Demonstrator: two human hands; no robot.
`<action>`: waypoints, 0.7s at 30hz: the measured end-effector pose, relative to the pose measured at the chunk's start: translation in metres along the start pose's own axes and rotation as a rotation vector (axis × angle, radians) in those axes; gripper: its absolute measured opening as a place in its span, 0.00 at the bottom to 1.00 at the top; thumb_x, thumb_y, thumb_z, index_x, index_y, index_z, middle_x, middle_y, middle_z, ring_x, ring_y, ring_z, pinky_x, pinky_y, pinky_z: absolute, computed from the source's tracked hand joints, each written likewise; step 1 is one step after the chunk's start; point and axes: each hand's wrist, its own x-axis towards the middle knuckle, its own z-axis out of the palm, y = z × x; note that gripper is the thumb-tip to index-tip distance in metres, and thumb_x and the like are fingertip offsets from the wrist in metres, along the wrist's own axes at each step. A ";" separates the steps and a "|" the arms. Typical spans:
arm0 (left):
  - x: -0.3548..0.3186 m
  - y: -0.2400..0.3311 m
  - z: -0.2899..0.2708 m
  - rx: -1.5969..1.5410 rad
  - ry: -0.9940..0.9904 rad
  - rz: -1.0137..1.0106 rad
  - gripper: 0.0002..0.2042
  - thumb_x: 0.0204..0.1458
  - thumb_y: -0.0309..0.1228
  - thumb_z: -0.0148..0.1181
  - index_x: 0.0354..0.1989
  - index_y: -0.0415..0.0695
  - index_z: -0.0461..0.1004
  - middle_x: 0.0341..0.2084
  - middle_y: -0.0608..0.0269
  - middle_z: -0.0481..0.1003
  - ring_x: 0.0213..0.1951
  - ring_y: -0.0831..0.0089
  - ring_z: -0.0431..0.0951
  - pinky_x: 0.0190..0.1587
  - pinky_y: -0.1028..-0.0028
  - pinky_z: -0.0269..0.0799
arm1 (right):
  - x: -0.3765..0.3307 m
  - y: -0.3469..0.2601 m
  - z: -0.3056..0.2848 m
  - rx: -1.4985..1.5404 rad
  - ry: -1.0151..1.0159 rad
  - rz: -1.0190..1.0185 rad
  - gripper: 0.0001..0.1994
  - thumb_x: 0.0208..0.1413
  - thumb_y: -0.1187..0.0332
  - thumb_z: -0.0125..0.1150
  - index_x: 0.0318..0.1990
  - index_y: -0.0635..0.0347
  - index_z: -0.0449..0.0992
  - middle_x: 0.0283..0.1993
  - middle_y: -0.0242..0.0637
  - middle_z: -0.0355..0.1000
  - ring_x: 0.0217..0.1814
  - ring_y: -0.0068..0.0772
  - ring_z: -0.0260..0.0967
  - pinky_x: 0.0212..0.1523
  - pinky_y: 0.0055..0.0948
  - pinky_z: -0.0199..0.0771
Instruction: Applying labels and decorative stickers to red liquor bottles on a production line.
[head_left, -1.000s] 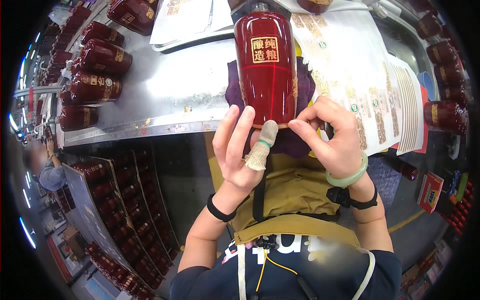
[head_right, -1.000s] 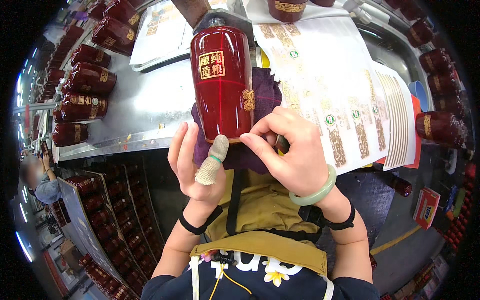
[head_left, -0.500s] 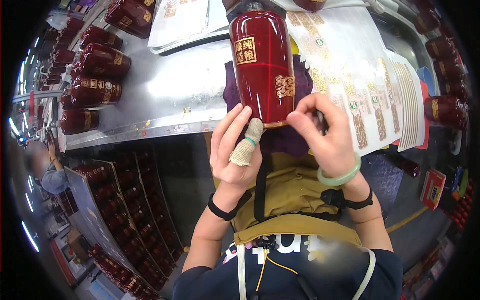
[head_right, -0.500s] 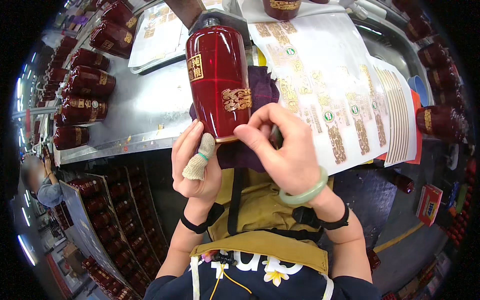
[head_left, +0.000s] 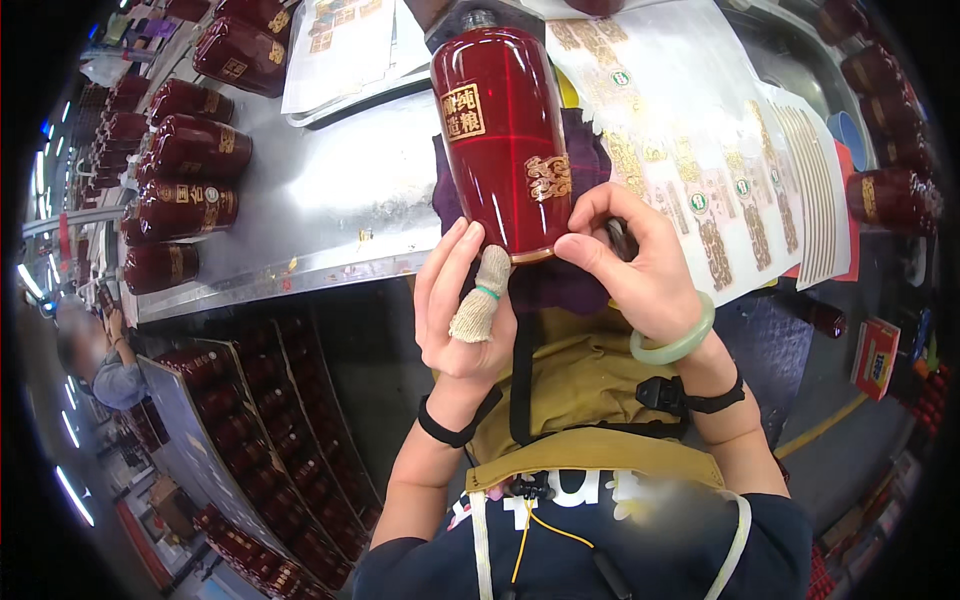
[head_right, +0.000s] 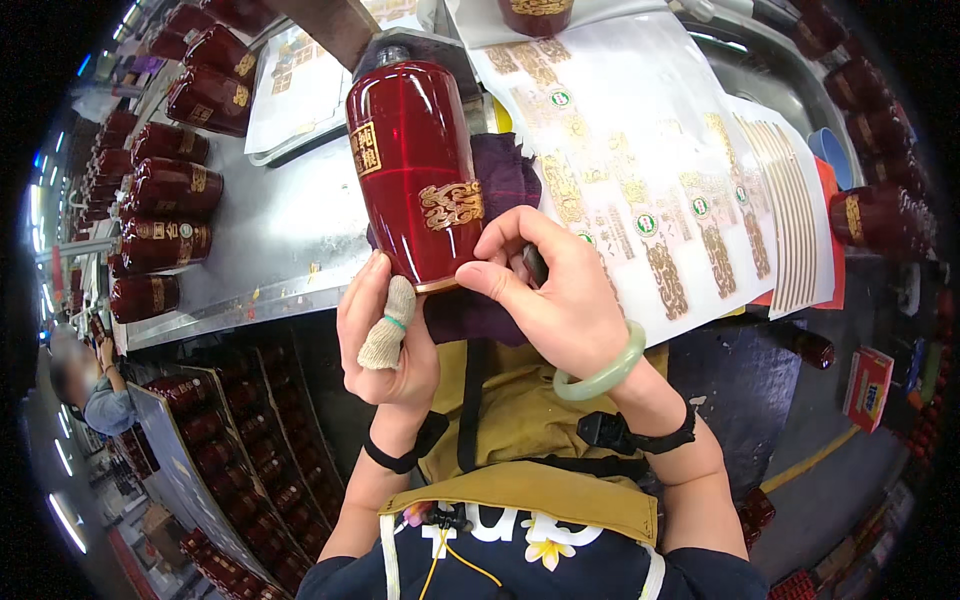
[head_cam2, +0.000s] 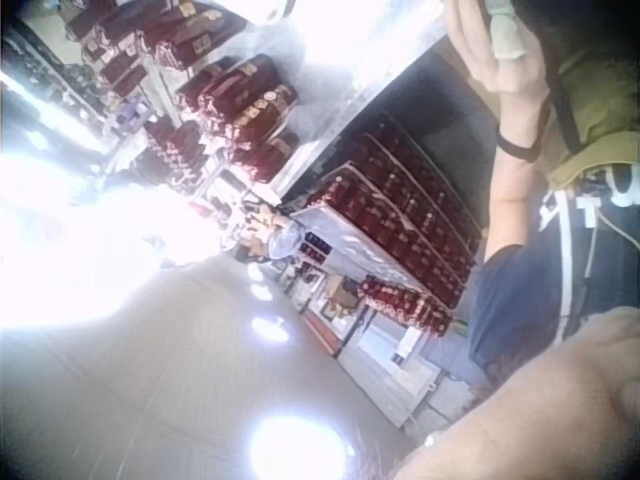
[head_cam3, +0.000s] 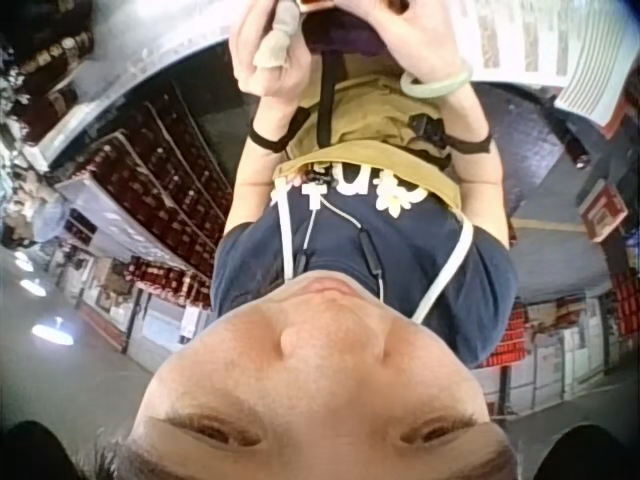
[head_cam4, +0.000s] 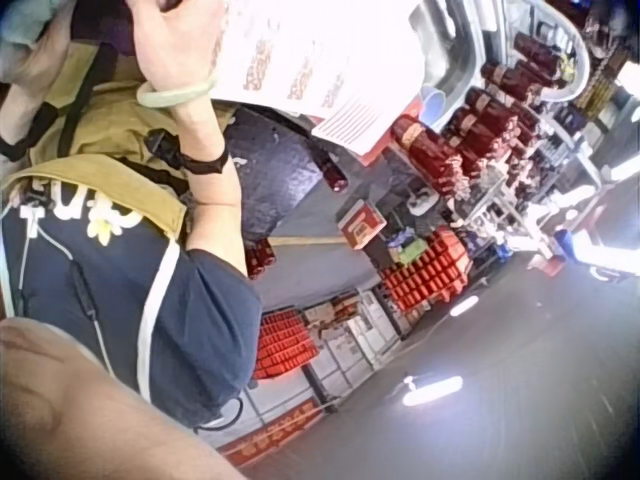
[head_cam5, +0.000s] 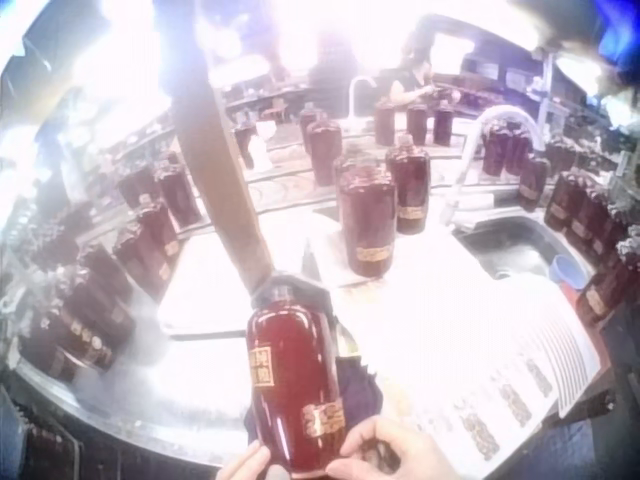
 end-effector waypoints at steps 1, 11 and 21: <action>-0.001 0.000 0.000 0.010 -0.004 0.005 0.21 0.50 0.10 0.68 0.54 0.26 0.76 0.51 0.43 0.79 0.53 0.53 0.81 0.57 0.63 0.79 | 0.000 0.000 0.000 -0.031 -0.005 0.039 0.07 0.62 0.70 0.67 0.40 0.63 0.77 0.33 0.24 0.73 0.33 0.13 0.62 0.36 0.19 0.64; -0.009 0.003 0.008 0.021 0.018 -0.048 0.22 0.47 0.15 0.72 0.53 0.31 0.77 0.52 0.49 0.78 0.54 0.48 0.80 0.54 0.61 0.78 | 0.002 0.001 -0.006 0.019 -0.042 0.039 0.07 0.63 0.69 0.67 0.41 0.63 0.79 0.33 0.23 0.73 0.35 0.12 0.63 0.37 0.18 0.63; -0.014 0.019 0.014 0.188 -0.101 -0.059 0.40 0.44 0.18 0.75 0.67 0.31 0.61 0.62 0.38 0.63 0.62 0.46 0.69 0.61 0.59 0.72 | -0.004 0.002 -0.014 0.170 0.019 -0.069 0.14 0.71 0.64 0.55 0.55 0.65 0.73 0.49 0.33 0.72 0.54 0.21 0.64 0.58 0.26 0.64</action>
